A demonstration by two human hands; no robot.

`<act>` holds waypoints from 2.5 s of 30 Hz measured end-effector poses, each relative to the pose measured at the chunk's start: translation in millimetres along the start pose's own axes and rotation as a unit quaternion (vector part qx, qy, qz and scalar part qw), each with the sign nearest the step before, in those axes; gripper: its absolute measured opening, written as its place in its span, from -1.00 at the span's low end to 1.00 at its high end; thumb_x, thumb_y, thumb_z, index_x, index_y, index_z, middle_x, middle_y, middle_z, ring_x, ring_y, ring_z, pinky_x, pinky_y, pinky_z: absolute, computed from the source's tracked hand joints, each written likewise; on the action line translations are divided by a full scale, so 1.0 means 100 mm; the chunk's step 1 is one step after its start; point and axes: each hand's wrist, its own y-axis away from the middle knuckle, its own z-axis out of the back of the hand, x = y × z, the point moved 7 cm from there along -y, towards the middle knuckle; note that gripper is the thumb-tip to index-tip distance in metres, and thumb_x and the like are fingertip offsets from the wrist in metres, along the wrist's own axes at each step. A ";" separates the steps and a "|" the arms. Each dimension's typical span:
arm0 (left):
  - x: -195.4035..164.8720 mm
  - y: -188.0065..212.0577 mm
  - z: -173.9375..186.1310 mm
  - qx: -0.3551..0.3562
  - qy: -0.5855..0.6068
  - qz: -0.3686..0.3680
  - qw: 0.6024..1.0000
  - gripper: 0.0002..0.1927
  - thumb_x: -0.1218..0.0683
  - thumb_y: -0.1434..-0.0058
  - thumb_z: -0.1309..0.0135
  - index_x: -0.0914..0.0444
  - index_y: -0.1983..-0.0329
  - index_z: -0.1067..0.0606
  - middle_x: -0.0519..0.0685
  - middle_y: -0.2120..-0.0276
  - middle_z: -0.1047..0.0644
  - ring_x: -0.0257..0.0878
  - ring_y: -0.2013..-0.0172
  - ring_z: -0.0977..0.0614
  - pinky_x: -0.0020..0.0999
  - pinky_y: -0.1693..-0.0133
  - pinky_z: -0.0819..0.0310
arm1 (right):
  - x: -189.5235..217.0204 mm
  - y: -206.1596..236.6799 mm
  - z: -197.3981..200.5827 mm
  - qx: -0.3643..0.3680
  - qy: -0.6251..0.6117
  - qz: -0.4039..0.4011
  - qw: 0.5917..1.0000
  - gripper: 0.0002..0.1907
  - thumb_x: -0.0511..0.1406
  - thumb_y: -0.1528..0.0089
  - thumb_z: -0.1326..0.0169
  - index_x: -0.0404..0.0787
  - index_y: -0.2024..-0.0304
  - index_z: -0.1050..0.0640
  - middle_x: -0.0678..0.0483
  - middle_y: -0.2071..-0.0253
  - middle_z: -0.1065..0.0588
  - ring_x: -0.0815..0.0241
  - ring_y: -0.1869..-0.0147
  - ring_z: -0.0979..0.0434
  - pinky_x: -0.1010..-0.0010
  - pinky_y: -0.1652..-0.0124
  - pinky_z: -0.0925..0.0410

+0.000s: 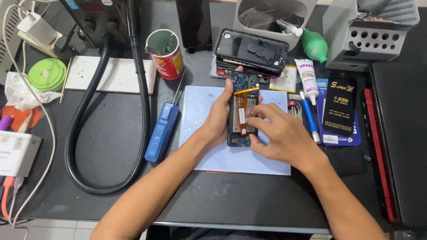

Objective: The person disassembles a smartphone, removes the battery, and cleans the screen with a cloth. They then reassemble the device and apply a protective film to the screen.

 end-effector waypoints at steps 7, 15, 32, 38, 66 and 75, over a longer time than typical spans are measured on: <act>0.01 0.00 -0.01 0.008 0.002 -0.002 1.000 -0.34 -0.37 -0.45 0.39 -0.25 -0.58 0.08 0.10 0.10 -0.53 -0.18 0.22 -0.62 -0.20 0.22 -0.63 | -0.03 0.01 0.02 -0.005 -0.025 0.012 1.000 -0.71 -0.37 0.01 -0.29 -0.22 0.23 -0.60 0.05 0.06 -0.52 0.03 0.03 -0.57 0.28 0.16 -0.49; -0.01 0.01 -0.02 0.010 0.012 -0.011 1.000 -0.34 -0.38 -0.43 0.39 -0.28 -0.57 0.08 0.11 0.07 -0.52 -0.10 0.21 -0.63 -0.18 0.20 -0.63 | -0.01 0.02 -0.02 -0.004 -0.003 0.028 1.000 -0.82 -0.39 -0.02 -0.31 -0.24 0.38 -0.55 0.09 0.10 -0.52 0.10 0.05 -0.58 0.31 0.27 -0.47; 0.08 -0.12 0.21 -0.023 -0.010 -0.051 0.998 -0.35 -0.36 -0.48 0.42 -0.09 -0.57 -0.02 0.08 0.11 -0.54 -0.17 0.15 -0.62 -0.21 0.13 -0.61 | 0.00 0.10 -0.13 -0.059 0.016 0.103 0.993 -0.82 -0.47 -0.04 -0.24 -0.31 0.51 -0.46 -0.13 -0.05 -0.55 -0.06 -0.26 -0.54 0.25 0.06 -0.53; 0.15 -0.16 0.30 -0.041 -0.018 -0.037 0.998 -0.30 -0.38 -0.48 0.40 0.06 -0.53 -0.12 0.07 0.09 -0.56 -0.16 0.13 -0.64 -0.20 0.12 -0.62 | 0.01 0.10 -0.14 -0.057 0.012 0.105 0.993 -0.81 -0.48 -0.06 -0.25 -0.33 0.51 -0.45 -0.16 -0.07 -0.55 -0.08 -0.26 -0.54 0.25 0.06 -0.54; 0.21 -0.02 0.04 0.028 -0.061 0.102 0.993 -0.11 -0.49 -0.37 0.50 0.30 -0.21 -0.45 0.09 0.13 -0.60 -0.09 0.25 -0.71 -0.26 0.21 -0.62 | -0.67 0.18 -0.13 -0.139 -0.224 -0.191 0.945 -0.78 -0.39 -0.22 -0.22 -0.30 0.09 -0.56 0.05 0.07 -0.52 0.30 0.06 -0.59 0.55 0.34 -0.50; 0.28 0.01 0.01 0.056 -0.173 0.104 0.978 -0.11 -0.48 -0.39 0.49 0.33 -0.08 -0.50 0.09 0.28 -0.63 -0.17 0.26 -0.69 -0.30 0.19 -0.61 | -0.66 0.19 -0.28 -0.136 -0.291 -0.307 0.896 -0.80 -0.28 -0.22 -0.28 -0.29 0.18 -0.65 0.05 0.32 -0.47 0.32 0.49 -0.48 0.51 0.53 -0.32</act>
